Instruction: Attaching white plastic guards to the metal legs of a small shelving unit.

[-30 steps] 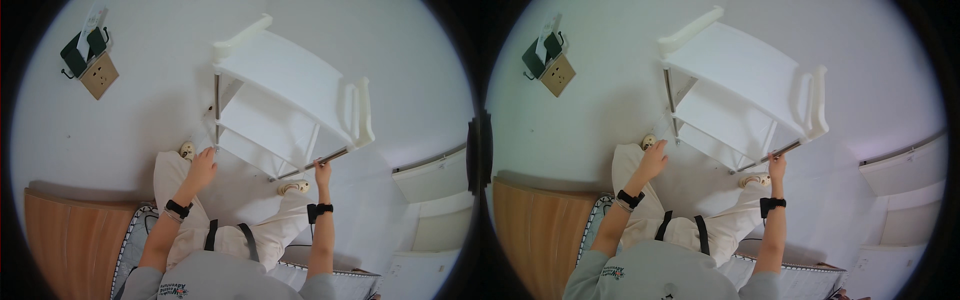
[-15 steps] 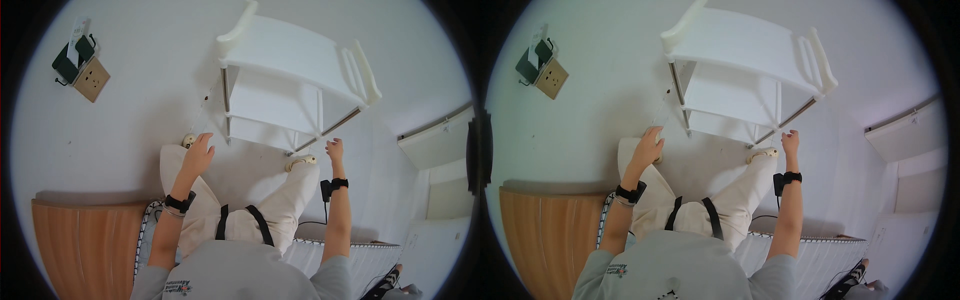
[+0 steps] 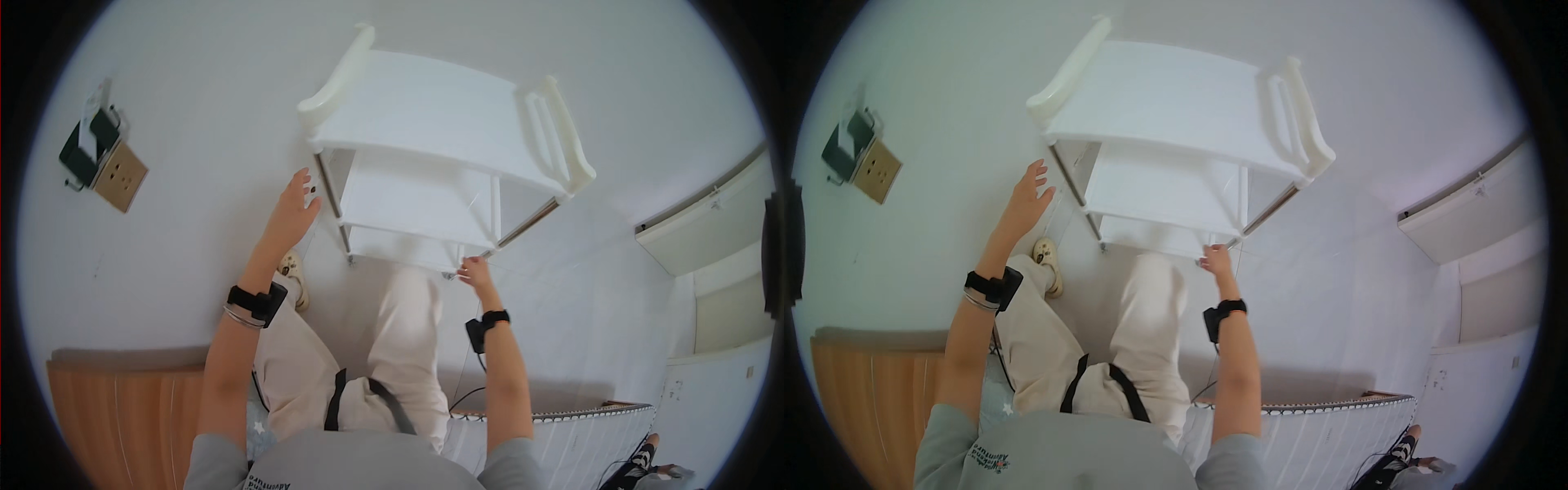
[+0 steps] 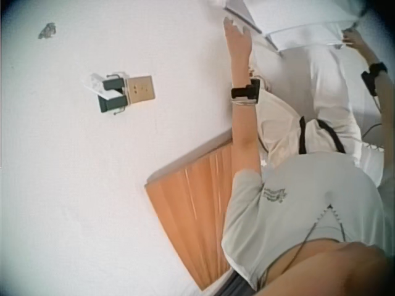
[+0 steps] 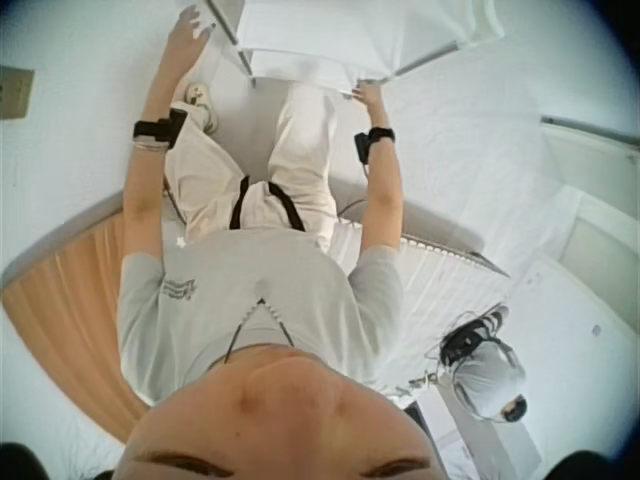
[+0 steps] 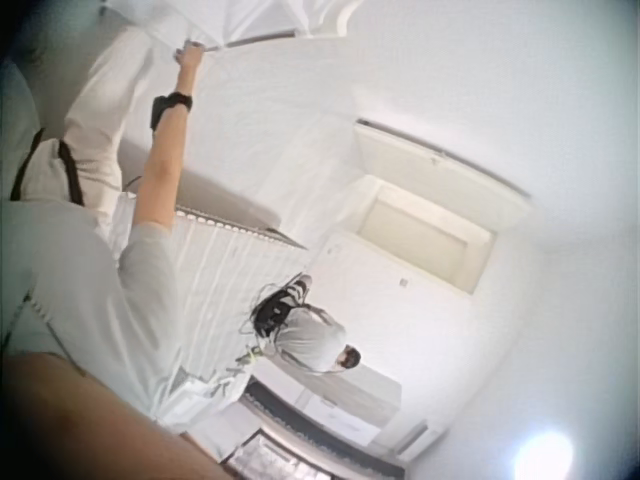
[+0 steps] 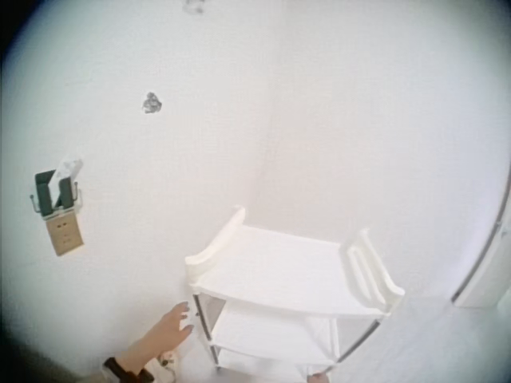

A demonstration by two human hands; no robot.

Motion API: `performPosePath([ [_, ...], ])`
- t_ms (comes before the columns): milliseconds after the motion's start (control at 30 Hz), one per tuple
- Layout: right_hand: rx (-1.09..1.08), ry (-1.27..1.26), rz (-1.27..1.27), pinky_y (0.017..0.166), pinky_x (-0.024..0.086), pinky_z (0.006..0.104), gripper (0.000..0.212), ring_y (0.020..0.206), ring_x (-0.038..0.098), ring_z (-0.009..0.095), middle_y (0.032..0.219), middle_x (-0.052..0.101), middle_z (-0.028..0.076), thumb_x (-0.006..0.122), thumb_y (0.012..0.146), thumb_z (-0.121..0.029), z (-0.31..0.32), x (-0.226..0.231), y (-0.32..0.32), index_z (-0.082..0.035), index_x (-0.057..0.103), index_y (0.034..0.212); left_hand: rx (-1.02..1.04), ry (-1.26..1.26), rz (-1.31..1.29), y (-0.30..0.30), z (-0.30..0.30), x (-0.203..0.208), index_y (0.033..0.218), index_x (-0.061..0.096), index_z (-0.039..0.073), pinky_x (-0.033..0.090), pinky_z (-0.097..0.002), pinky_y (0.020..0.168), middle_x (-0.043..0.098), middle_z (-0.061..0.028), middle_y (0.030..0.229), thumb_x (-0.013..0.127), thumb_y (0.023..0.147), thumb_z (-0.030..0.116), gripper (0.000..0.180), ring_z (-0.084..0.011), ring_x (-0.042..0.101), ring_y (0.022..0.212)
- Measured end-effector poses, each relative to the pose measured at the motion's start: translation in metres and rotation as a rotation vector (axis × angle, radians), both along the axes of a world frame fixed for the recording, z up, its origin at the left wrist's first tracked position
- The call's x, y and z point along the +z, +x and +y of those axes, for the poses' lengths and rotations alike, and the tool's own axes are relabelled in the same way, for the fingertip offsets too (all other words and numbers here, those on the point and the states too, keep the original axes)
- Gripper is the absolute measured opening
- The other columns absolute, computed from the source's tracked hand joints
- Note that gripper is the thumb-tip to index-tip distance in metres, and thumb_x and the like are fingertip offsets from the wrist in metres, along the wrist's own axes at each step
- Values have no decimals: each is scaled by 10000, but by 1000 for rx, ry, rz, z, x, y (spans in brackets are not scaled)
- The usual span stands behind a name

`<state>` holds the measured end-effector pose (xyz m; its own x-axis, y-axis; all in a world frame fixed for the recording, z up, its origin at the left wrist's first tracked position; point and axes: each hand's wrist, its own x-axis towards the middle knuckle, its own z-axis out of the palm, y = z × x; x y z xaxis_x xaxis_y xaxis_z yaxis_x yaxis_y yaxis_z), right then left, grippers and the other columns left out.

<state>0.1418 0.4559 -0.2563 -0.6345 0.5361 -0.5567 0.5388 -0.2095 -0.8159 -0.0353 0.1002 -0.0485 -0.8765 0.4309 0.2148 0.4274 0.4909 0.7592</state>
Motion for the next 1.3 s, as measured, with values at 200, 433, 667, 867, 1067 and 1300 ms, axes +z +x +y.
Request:
performPosePath([
  [200, -249, -332, 193, 753, 473, 395, 458, 923, 523, 249, 1049, 457, 170, 523, 828, -292, -47, -32, -69, 57, 353, 1072, 92, 119, -31, -23, 32, -6, 1187, 335, -25, 447, -344, 780, 512, -210, 1084, 502, 814, 73, 421, -323, 543, 947],
  [433, -689, -333, 474, 623, 519, 328, 197, 665, 557, 195, 808, 517, 127, 479, 853, -149, -75, -38, -113, 37, 413, 840, 132, -55, 91, -43, 43, -12, 975, 498, -46, 464, -307, 710, 613, -156, 866, 518, 815, 75, 202, -242, 609, 792],
  [667, -648, -214, 453, 593, 522, 308, 197, 601, 553, 165, 708, 527, 95, 498, 847, -161, -62, -56, -98, 12, 420, 795, 36, -3, 65, -55, 49, -20, 803, 504, -20, 464, -340, 633, 615, -155, 749, 583, 754, 105, 155, -299, 603, 717],
  [867, -637, -185, 420, 602, 520, 298, 244, 629, 559, 168, 752, 521, 103, 517, 843, -186, -58, -63, -84, 18, 385, 861, -21, -47, 55, -53, 40, -26, 873, 523, -36, 480, -299, 659, 622, -141, 763, 603, 747, 94, 198, -238, 617, 707],
  [1067, -688, -188, 304, 657, 507, 307, 261, 734, 567, 209, 821, 524, 128, 510, 850, -209, -62, -51, -82, 31, 409, 865, -65, -92, 55, -55, 33, -24, 828, 524, -26, 475, -307, 604, 613, -153, 735, 619, 731, 106, 189, -262, 610, 679],
  [1300, -545, -16, -46, 685, 460, 397, 504, 837, 544, 263, 948, 497, 160, 528, 708, -115, -98, -9, -104, 31, 280, 1122, -85, -120, 40, -67, 26, -31, 779, 516, -13, 468, -344, 577, 597, -158, 686, 637, 710, 160, 222, -295, 593, 653],
])
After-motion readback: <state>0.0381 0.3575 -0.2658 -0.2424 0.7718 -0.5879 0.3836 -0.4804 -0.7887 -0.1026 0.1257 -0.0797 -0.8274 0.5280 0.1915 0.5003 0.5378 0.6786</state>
